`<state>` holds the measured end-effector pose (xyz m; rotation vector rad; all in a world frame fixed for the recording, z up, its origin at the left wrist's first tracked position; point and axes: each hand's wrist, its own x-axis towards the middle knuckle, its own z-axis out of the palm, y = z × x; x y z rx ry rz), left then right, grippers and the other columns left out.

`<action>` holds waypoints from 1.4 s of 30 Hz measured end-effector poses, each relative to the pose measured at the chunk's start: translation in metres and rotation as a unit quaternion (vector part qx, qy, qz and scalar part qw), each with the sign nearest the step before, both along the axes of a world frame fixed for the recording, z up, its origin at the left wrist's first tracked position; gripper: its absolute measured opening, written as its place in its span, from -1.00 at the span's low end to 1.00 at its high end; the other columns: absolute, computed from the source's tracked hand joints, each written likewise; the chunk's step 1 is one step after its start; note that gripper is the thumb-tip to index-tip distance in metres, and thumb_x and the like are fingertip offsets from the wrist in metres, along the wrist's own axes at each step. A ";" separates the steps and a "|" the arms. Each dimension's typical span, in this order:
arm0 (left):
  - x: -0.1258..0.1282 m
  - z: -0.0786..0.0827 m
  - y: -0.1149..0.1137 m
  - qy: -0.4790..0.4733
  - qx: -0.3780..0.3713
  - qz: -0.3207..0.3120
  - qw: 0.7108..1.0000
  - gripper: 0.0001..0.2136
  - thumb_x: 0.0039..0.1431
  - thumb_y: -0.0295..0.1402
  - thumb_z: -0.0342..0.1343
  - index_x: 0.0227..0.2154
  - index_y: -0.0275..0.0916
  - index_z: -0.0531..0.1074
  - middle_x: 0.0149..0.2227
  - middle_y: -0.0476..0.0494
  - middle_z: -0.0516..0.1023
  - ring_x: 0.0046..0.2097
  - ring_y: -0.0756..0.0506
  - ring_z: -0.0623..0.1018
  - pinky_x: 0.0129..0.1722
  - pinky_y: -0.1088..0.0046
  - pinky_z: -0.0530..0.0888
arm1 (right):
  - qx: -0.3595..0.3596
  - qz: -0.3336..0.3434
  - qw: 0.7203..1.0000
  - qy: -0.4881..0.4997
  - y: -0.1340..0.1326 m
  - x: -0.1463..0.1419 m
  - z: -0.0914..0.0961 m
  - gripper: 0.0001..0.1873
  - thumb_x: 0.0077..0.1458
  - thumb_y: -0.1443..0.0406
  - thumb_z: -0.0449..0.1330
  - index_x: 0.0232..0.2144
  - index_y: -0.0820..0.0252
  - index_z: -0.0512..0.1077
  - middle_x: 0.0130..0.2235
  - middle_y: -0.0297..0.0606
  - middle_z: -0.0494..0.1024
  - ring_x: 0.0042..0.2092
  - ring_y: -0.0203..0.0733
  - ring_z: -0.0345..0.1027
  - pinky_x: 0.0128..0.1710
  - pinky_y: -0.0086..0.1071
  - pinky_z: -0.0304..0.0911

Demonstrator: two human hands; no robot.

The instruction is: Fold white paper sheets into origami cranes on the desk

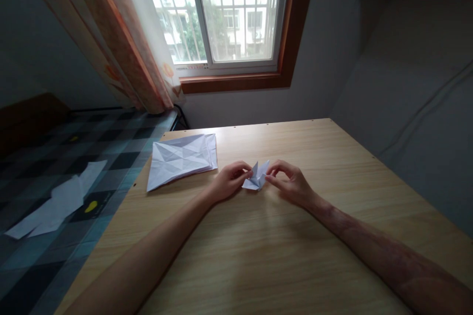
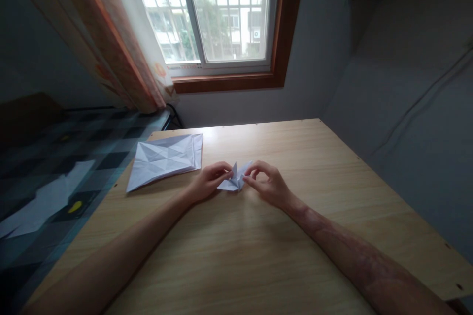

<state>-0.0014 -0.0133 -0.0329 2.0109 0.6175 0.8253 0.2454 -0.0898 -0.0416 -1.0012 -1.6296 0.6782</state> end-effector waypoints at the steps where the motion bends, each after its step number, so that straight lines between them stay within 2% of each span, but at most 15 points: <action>1: 0.000 0.000 -0.001 -0.002 0.003 -0.004 1.000 -0.66 0.44 -0.06 0.21 -0.19 -0.27 0.64 -0.20 -0.22 0.63 -0.17 -0.12 0.58 -0.19 0.39 0.52 | -0.003 -0.010 1.000 0.001 0.001 0.000 -0.001 -0.78 0.31 0.07 0.39 -0.25 0.07 0.59 -0.23 -0.22 0.66 -0.21 -0.07 0.51 -0.11 -0.18 0.44; 6: 0.001 0.004 -0.005 -0.009 0.007 0.011 1.000 -0.68 0.44 -0.07 0.23 -0.19 -0.25 0.65 -0.17 -0.22 0.62 -0.19 -0.10 0.58 -0.23 0.42 0.53 | 0.002 -0.053 0.998 0.019 0.002 -0.001 -0.007 -0.80 0.32 0.10 0.37 -0.26 0.07 0.55 -0.23 -0.23 0.64 -0.19 -0.06 0.51 -0.11 -0.17 0.45; 11: 0.001 0.005 -0.005 0.008 0.028 0.036 0.999 -0.67 0.42 -0.06 0.25 -0.22 -0.26 0.68 -0.28 -0.17 0.61 -0.28 -0.05 0.52 -0.34 0.47 0.42 | -0.002 -0.048 0.998 0.032 0.001 0.000 -0.008 -0.82 0.33 0.12 0.36 -0.25 0.07 0.54 -0.25 -0.24 0.61 -0.19 -0.04 0.52 -0.13 -0.16 0.46; 16: 0.000 0.002 -0.005 0.021 -0.012 0.047 0.999 -0.67 0.37 -0.05 0.30 -0.18 -0.28 0.67 -0.36 -0.10 0.62 -0.40 0.00 0.46 -0.42 0.50 0.35 | 0.001 -0.056 0.998 0.037 0.002 0.000 -0.009 -0.83 0.33 0.13 0.36 -0.18 0.06 0.53 -0.18 -0.22 0.63 -0.14 -0.05 0.53 -0.05 -0.15 0.47; 19: 0.000 0.000 -0.006 0.019 -0.030 0.050 0.998 -0.67 0.34 -0.06 0.33 -0.18 -0.28 0.66 -0.42 -0.07 0.60 -0.44 0.02 0.44 -0.46 0.53 0.33 | 0.002 -0.056 0.997 0.047 0.003 -0.002 -0.012 -0.76 0.31 0.13 0.40 -0.07 0.05 0.52 -0.12 -0.21 0.63 -0.13 -0.08 0.54 -0.02 -0.16 0.48; 23: 0.001 -0.001 -0.007 0.008 -0.033 0.055 0.998 -0.70 0.34 -0.09 0.33 -0.20 -0.28 0.65 -0.38 -0.10 0.63 -0.42 0.01 0.49 -0.43 0.53 0.40 | -0.035 -0.049 0.998 0.023 0.005 -0.003 -0.014 -0.62 0.24 0.09 0.45 0.03 0.03 0.52 -0.08 -0.21 0.63 -0.12 -0.09 0.53 -0.07 -0.21 0.49; 27: 0.003 -0.004 -0.006 -0.009 -0.018 0.076 0.997 -0.73 0.34 -0.12 0.33 -0.20 -0.26 0.66 -0.25 -0.17 0.68 -0.34 -0.02 0.54 -0.35 0.51 0.50 | -0.049 -0.040 0.998 -0.025 0.008 -0.002 -0.015 -0.75 0.27 0.06 0.41 -0.21 0.08 0.61 -0.19 -0.25 0.59 -0.23 -0.16 0.43 -0.21 -0.30 0.42; 29: 0.003 -0.005 -0.005 -0.016 -0.010 0.079 0.997 -0.74 0.33 -0.13 0.33 -0.22 -0.26 0.66 -0.21 -0.19 0.69 -0.31 -0.03 0.55 -0.30 0.48 0.54 | -0.046 -0.047 0.997 -0.052 0.010 -0.001 -0.015 -0.74 0.30 0.06 0.39 -0.31 0.10 0.62 -0.29 -0.27 0.56 -0.31 -0.19 0.36 -0.31 -0.33 0.33; 32: 0.003 -0.007 -0.003 -0.019 -0.007 0.073 0.997 -0.76 0.33 -0.15 0.33 -0.23 -0.26 0.66 -0.20 -0.20 0.69 -0.29 -0.04 0.55 -0.28 0.46 0.55 | -0.055 -0.055 0.995 -0.068 0.011 -0.001 -0.015 -0.76 0.29 0.08 0.39 -0.30 0.10 0.65 -0.36 -0.30 0.58 -0.38 -0.22 0.30 -0.38 -0.33 0.23; 35: 0.003 -0.009 -0.002 -0.018 -0.007 0.068 0.998 -0.76 0.35 -0.16 0.32 -0.21 -0.26 0.65 -0.20 -0.19 0.68 -0.28 -0.05 0.57 -0.26 0.45 0.55 | -0.065 -0.048 0.995 -0.055 0.010 -0.002 -0.013 -0.75 0.28 0.07 0.38 -0.28 0.11 0.67 -0.31 -0.28 0.64 -0.35 -0.20 0.35 -0.37 -0.33 0.27; 38: 0.002 -0.010 0.000 0.002 0.032 0.065 0.997 -0.78 0.41 -0.17 0.26 -0.18 -0.24 0.63 -0.21 -0.18 0.66 -0.26 -0.07 0.59 -0.23 0.40 0.56 | -0.068 -0.038 0.996 -0.049 0.009 -0.001 -0.013 -0.75 0.27 0.06 0.37 -0.25 0.11 0.67 -0.28 -0.27 0.66 -0.32 -0.18 0.40 -0.34 -0.34 0.32; 42: -0.001 -0.008 0.000 0.086 0.179 0.096 0.975 -0.85 0.45 -0.25 0.19 -0.11 -0.16 0.61 -0.06 -0.21 0.66 -0.03 -0.19 0.62 0.05 0.21 0.57 | -0.078 -0.062 0.993 -0.059 0.016 0.012 -0.015 -0.76 0.26 0.07 0.38 -0.27 0.10 0.68 -0.29 -0.28 0.67 -0.32 -0.17 0.42 -0.29 -0.33 0.35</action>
